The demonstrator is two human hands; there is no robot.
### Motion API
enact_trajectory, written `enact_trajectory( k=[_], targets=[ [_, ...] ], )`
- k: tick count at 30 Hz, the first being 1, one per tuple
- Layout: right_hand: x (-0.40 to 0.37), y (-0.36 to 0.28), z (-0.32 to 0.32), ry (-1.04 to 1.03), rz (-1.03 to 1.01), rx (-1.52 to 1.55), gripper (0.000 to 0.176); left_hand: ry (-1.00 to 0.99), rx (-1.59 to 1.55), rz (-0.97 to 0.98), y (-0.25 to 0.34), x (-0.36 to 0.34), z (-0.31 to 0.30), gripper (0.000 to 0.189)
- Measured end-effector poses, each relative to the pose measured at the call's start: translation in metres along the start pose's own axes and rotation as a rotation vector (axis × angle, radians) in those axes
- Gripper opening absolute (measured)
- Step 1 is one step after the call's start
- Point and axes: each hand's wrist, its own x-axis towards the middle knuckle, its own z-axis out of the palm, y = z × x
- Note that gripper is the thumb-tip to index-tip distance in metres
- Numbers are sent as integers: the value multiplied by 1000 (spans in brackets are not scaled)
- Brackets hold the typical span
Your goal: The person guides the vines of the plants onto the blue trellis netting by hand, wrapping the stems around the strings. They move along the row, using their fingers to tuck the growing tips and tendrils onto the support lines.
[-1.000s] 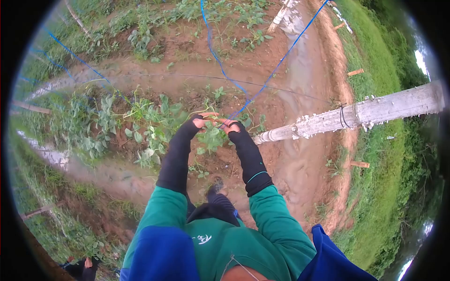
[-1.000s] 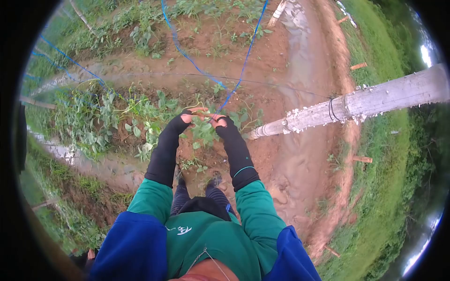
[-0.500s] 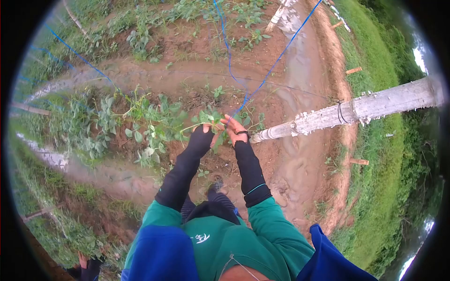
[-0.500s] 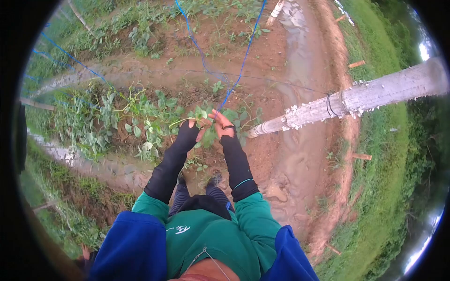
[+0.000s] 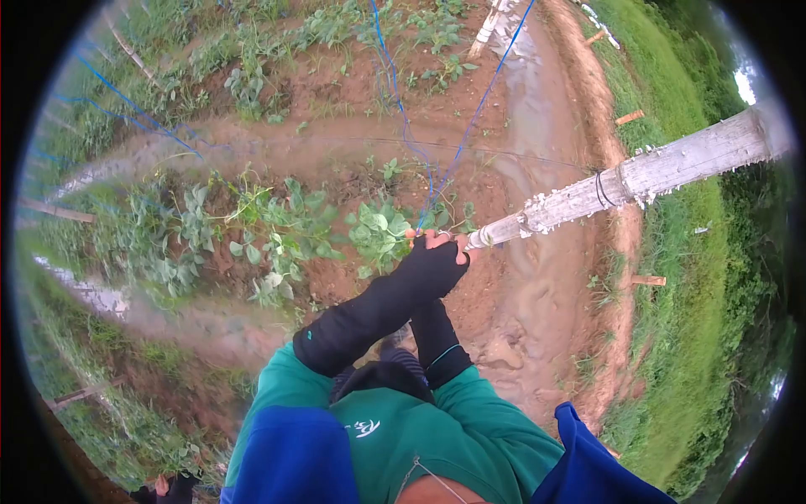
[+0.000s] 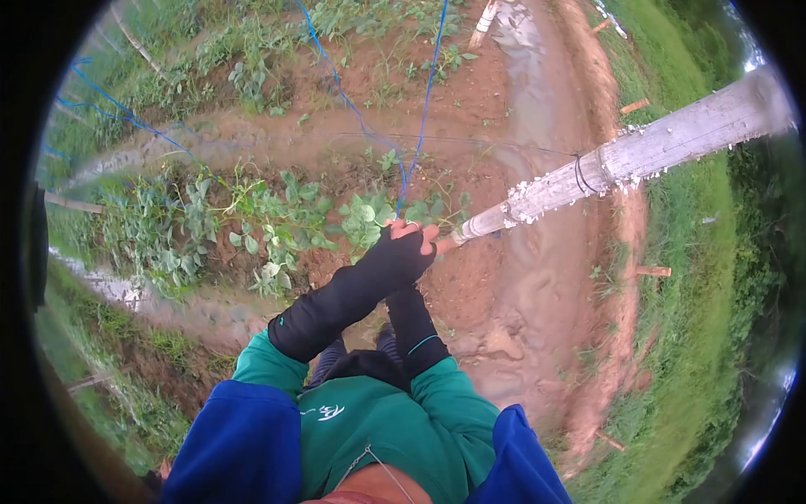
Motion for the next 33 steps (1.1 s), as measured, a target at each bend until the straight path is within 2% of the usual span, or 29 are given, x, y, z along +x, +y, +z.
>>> enact_trajectory(
  k=[2,3,4,5,6,7,8,9,10,11,12,13,14,16,17,19,21,23,25,27,28,32,33],
  targets=[
    [3,-17,15,20,-52,-351,23,-2,-109,32,24,-4,-25,22],
    [4,-25,21,21,-56,-347,23,19,-111,106,35,-5,-43,22],
    [5,-33,25,11,113,-239,23,39,-115,181,42,-5,-54,22],
    [5,-38,26,4,281,-131,23,103,-226,130,36,-7,-63,19],
    [8,-29,23,-39,286,31,24,166,-335,81,22,-10,-72,17],
    [19,14,8,-169,-17,593,24,278,-469,-168,1,-14,-71,16],
    [29,11,5,-141,60,205,23,387,-597,-421,-25,-20,-62,15],
    [38,4,0,-109,139,-183,22,399,-586,-553,-54,-27,-56,16],
    [41,-1,0,-110,133,-176,22,298,-572,-774,-79,-34,-39,20],
    [42,-7,1,-194,174,-271,20,300,-566,-769,-95,-41,-11,20],
    [44,-11,2,-279,214,-369,18,342,-432,-683,-111,-47,17,23],
    [47,-13,2,-283,210,-369,18,382,-302,-596,-119,-49,29,25],
    [50,-14,0,-360,256,-424,18,387,-302,-594,-114,-45,26,25],
    [55,-19,-4,-439,303,-485,18,217,-972,-727,-100,-33,16,28],
    [57,-22,-5,-495,342,-502,18,222,-975,-728,-103,-32,16,28],
    [56,-24,-5,-554,381,-520,18,168,-1200,-917,-111,-30,13,26],
    [56,-29,-4,-541,365,-527,18,219,-1143,-913,-111,-36,4,24],
    [56,-34,-3,-540,341,-579,18,396,-1354,-919,-107,-45,-12,24],
    [57,-34,-5,-534,323,-625,18,404,-1367,-945,-103,-52,-34,28],
    [61,-28,-10,-573,287,-597,18,538,-1322,-887,-108,-60,-51,29],
    [61,-28,-10,-572,287,-594,18,521,-1317,-843,-109,-65,-63,29],
    [54,-47,9,-620,365,-612,17,511,-1263,-759,-116,-87,-117,28],
    [54,-49,9,-630,421,-603,17,615,-1269,-767,-115,-94,-134,28]
  ],
)
